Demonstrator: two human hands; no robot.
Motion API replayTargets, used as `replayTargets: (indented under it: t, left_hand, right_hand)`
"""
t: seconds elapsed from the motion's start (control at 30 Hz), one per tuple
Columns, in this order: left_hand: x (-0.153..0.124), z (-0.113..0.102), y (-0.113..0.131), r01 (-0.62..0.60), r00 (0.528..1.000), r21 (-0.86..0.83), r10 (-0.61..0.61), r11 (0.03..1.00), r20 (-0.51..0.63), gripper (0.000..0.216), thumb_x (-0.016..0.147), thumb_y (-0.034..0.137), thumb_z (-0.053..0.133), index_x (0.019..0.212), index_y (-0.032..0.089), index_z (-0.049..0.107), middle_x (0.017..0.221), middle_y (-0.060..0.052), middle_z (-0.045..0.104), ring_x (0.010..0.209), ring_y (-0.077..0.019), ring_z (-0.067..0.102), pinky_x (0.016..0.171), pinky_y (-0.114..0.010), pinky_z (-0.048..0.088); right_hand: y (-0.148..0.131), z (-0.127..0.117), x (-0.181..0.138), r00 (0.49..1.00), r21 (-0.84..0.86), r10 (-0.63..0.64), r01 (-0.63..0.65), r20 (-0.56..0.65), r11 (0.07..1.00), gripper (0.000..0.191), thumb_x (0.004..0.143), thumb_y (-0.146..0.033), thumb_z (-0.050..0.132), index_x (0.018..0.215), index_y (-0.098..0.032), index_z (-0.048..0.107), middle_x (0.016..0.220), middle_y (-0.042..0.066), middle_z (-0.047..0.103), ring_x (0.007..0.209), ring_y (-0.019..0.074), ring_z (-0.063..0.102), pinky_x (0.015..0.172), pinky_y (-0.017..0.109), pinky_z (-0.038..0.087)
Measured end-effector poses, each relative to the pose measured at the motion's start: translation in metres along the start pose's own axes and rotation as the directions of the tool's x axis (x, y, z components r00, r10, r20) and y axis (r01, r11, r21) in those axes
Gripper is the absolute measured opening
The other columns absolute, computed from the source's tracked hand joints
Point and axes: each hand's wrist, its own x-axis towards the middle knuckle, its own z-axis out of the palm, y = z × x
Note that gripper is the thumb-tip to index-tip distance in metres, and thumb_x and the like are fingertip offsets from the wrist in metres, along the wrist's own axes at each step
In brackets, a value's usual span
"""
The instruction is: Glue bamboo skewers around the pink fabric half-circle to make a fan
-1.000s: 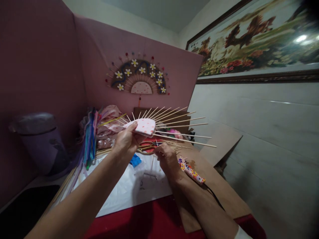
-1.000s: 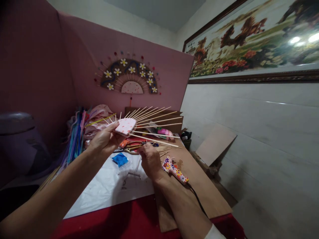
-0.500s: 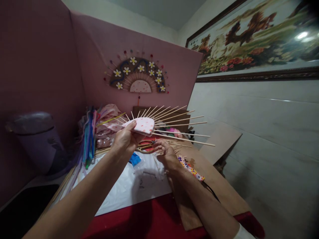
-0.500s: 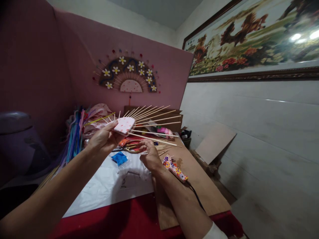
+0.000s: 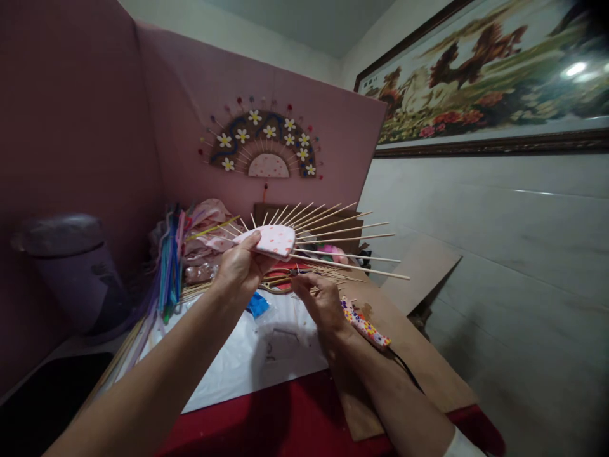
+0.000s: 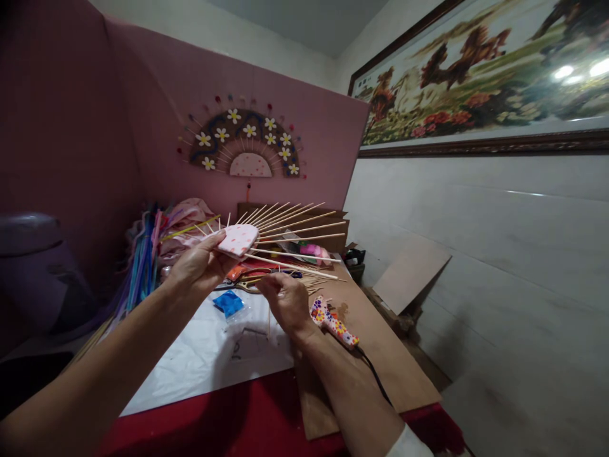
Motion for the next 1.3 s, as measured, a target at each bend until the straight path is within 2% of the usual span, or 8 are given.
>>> replayTargets:
  t: [0.1, 0.23, 0.33, 0.53, 0.77, 0.87, 1.13, 1.3]
  left_hand:
    - [0.001, -0.001, 0.0, 0.013, 1.0, -0.026, -0.013, 1.0, -0.001, 0.021, 0.088, 0.008, 0.045, 0.103, 0.007, 0.06, 0.067, -0.007, 0.07, 0.053, -0.0135, 0.066, 0.054, -0.024, 0.058]
    - [0.001, -0.002, -0.002, 0.025, 1.0, -0.016, -0.025, 1.0, 0.01, 0.022, 0.088, 0.008, 0.045, 0.104, 0.007, 0.06, 0.067, -0.008, 0.07, 0.053, -0.0137, 0.066, 0.055, -0.024, 0.058]
    - [0.001, -0.002, -0.004, 0.033, 0.999, 0.029, -0.033, 0.999, 0.006, 0.023, 0.087, 0.008, 0.046, 0.105, 0.006, 0.06, 0.066, -0.009, 0.07, 0.051, -0.0144, 0.066, 0.051, -0.024, 0.057]
    - [0.001, -0.004, -0.012, 0.053, 0.995, 0.108, -0.062, 0.993, 0.08, 0.02, 0.086, 0.007, 0.046, 0.099, 0.004, 0.061, 0.069, -0.011, 0.071, 0.055, -0.0167, 0.067, 0.049, -0.025, 0.057]
    - [-0.002, -0.006, -0.023, 0.132, 0.986, 0.172, -0.146, 0.976, 0.074, 0.016, 0.084, 0.007, 0.048, 0.093, 0.004, 0.061, 0.061, -0.008, 0.068, 0.046, -0.0148, 0.063, 0.041, -0.023, 0.054]
    - [-0.003, -0.004, -0.023, 0.165, 0.983, 0.163, -0.176, 0.973, 0.055, 0.019, 0.085, 0.007, 0.047, 0.097, 0.004, 0.061, 0.059, -0.007, 0.067, 0.045, -0.0141, 0.063, 0.041, -0.022, 0.054]
    - [0.0, -0.006, -0.03, 0.186, 0.978, 0.189, -0.201, 0.964, 0.064, 0.017, 0.085, 0.009, 0.048, 0.096, 0.005, 0.06, 0.058, -0.006, 0.066, 0.046, -0.0143, 0.062, 0.044, -0.023, 0.054]
    - [-0.002, -0.006, -0.033, 0.167, 0.98, 0.176, -0.183, 0.97, 0.082, 0.016, 0.086, 0.008, 0.046, 0.092, 0.006, 0.061, 0.06, -0.006, 0.067, 0.047, -0.0125, 0.063, 0.046, -0.02, 0.053]
  right_hand:
    - [0.001, 0.001, -0.001, 0.998, -0.054, -0.026, 0.023, -0.06, 0.998, 0.028, 0.083, -0.047, 0.055, 0.079, -0.022, 0.068, 0.067, 0.002, 0.065, 0.061, 0.0167, 0.059, 0.059, 0.028, 0.046]
    - [-0.005, -0.002, -0.006, 0.954, -0.142, -0.229, 0.204, -0.191, 0.969, 0.019, 0.087, -0.035, 0.052, 0.095, -0.024, 0.064, 0.093, 0.006, 0.067, 0.078, 0.0187, 0.06, 0.063, 0.03, 0.048]
    - [-0.008, -0.002, -0.012, 0.921, -0.148, -0.306, 0.276, -0.243, 0.95, 0.019, 0.088, -0.029, 0.051, 0.103, -0.025, 0.06, 0.094, 0.007, 0.066, 0.074, 0.0175, 0.059, 0.062, 0.03, 0.049]
    - [0.002, 0.0, -0.018, 0.901, -0.128, -0.285, 0.257, -0.327, 0.958, 0.022, 0.085, -0.028, 0.056, 0.106, -0.028, 0.06, 0.097, 0.008, 0.066, 0.07, 0.0197, 0.061, 0.059, 0.034, 0.051]
    - [0.001, 0.001, -0.015, 0.895, -0.024, -0.291, 0.301, -0.338, 0.953, 0.033, 0.087, -0.029, 0.053, 0.12, -0.03, 0.05, 0.113, 0.01, 0.061, 0.107, 0.0251, 0.059, 0.088, 0.041, 0.052]
    - [0.0, 0.001, -0.015, 0.889, 0.024, -0.289, 0.318, -0.357, 0.948, 0.027, 0.087, -0.028, 0.053, 0.115, -0.028, 0.053, 0.108, 0.009, 0.062, 0.095, 0.022, 0.063, 0.076, 0.036, 0.056]
    - [0.003, -0.004, -0.013, 0.793, -0.149, -0.495, 0.475, -0.355, 0.867, 0.026, 0.087, -0.017, 0.051, 0.109, -0.026, 0.062, 0.101, 0.006, 0.068, 0.062, 0.0126, 0.062, 0.064, 0.031, 0.056]
    - [-0.005, -0.01, -0.013, 0.697, -0.291, -0.603, 0.528, -0.388, 0.798, 0.025, 0.084, -0.012, 0.053, 0.099, -0.026, 0.066, 0.094, 0.005, 0.071, 0.085, 0.02, 0.067, 0.078, 0.035, 0.055]
